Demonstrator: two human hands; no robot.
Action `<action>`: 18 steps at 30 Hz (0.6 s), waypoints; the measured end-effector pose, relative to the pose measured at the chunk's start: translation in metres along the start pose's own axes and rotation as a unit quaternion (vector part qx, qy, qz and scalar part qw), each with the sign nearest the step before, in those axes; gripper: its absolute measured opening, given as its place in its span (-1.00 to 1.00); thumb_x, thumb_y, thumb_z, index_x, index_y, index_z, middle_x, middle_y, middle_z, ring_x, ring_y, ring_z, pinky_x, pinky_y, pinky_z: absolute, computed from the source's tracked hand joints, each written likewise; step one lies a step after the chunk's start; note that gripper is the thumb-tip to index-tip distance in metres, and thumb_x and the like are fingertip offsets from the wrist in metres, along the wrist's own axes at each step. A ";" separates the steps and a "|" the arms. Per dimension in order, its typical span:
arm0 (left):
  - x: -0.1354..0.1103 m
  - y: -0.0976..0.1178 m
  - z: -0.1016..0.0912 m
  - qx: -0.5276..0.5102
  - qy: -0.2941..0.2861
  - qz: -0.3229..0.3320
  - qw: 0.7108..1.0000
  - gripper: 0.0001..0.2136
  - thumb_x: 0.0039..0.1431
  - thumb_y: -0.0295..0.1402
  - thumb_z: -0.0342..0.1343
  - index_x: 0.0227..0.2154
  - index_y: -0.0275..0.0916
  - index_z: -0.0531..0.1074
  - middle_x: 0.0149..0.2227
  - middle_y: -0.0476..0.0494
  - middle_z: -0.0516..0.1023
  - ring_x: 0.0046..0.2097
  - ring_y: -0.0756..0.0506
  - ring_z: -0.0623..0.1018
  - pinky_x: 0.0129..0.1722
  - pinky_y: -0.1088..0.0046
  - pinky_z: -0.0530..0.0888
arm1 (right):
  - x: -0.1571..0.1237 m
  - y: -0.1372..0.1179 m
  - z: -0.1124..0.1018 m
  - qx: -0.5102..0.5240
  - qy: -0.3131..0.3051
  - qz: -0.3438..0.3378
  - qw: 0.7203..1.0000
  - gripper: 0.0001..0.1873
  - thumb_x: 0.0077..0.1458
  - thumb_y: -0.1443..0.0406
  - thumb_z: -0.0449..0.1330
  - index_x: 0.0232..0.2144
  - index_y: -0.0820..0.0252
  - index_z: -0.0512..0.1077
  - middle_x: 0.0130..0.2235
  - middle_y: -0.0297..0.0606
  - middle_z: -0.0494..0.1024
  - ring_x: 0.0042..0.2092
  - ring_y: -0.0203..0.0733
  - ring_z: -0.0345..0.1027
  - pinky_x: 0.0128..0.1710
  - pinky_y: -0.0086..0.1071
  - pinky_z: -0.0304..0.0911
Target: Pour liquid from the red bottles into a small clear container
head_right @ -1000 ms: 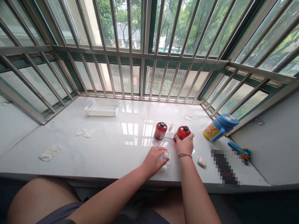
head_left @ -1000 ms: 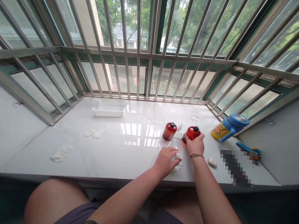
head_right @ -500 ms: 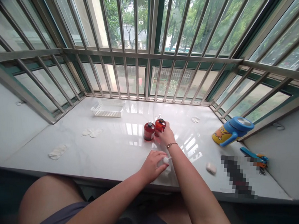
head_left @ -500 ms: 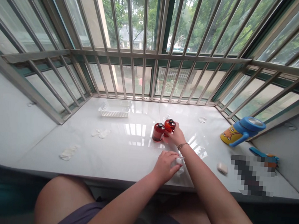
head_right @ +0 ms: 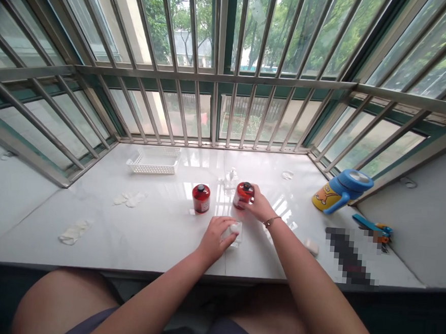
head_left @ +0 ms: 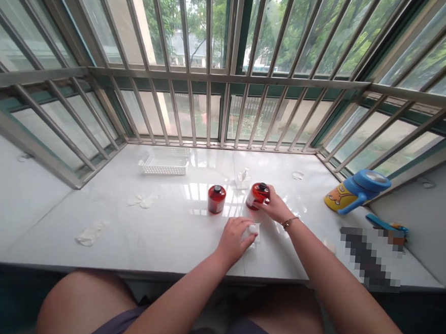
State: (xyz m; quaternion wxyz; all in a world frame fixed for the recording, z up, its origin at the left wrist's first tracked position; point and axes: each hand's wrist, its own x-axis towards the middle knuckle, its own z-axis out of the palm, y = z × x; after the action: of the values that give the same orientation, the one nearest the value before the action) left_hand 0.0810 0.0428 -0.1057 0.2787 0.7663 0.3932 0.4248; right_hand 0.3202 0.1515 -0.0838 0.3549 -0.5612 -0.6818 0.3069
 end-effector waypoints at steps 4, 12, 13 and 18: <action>0.037 -0.014 0.014 0.036 0.013 -0.011 0.999 -0.73 0.44 -0.18 0.20 0.09 -0.13 0.57 0.14 -0.24 0.64 0.17 -0.30 0.56 0.23 0.00 0.47 | -0.033 0.023 -0.039 -0.039 0.075 0.054 0.995 -0.11 0.02 -0.01 0.48 0.26 0.08 0.21 0.12 0.02 0.61 0.09 0.18 0.56 0.14 0.08 0.44; 0.101 -0.012 0.025 0.035 0.042 -0.037 0.998 -0.48 0.38 0.00 0.23 0.22 -0.23 0.43 0.32 -0.48 0.46 0.40 -0.44 0.40 0.37 -0.25 0.35 | -0.066 0.045 -0.069 -0.080 0.147 0.092 0.982 0.08 -0.09 -0.15 0.49 0.32 0.15 0.19 0.27 0.12 0.45 0.22 0.28 0.46 0.22 0.18 0.39; 0.098 -0.002 0.017 0.027 0.061 -0.029 0.997 -0.47 0.39 0.01 0.22 0.23 -0.23 0.42 0.34 -0.48 0.43 0.42 -0.44 0.37 0.39 -0.25 0.34 | -0.072 0.043 -0.071 -0.091 0.170 0.088 0.977 0.17 -0.11 -0.17 0.50 0.37 0.18 0.14 0.33 0.18 0.37 0.27 0.33 0.41 0.24 0.21 0.38; 0.050 0.088 -0.064 -0.088 0.128 0.049 0.987 -0.69 0.55 -0.14 -0.01 -0.23 -0.12 0.55 -0.18 -0.19 0.65 -0.07 -0.21 0.65 0.00 0.07 0.64 | -0.089 -0.003 -0.072 -0.241 0.347 -0.087 0.902 -0.08 0.24 -0.05 0.34 0.43 0.25 0.12 0.39 0.22 0.28 0.44 0.37 0.15 0.43 0.28 0.13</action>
State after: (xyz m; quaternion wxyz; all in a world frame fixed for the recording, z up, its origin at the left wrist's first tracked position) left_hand 0.0739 0.0438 0.0133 0.2713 0.6964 0.3489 0.5654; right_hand 0.3884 0.0651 -0.0535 0.4481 -0.6390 -0.6149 -0.1134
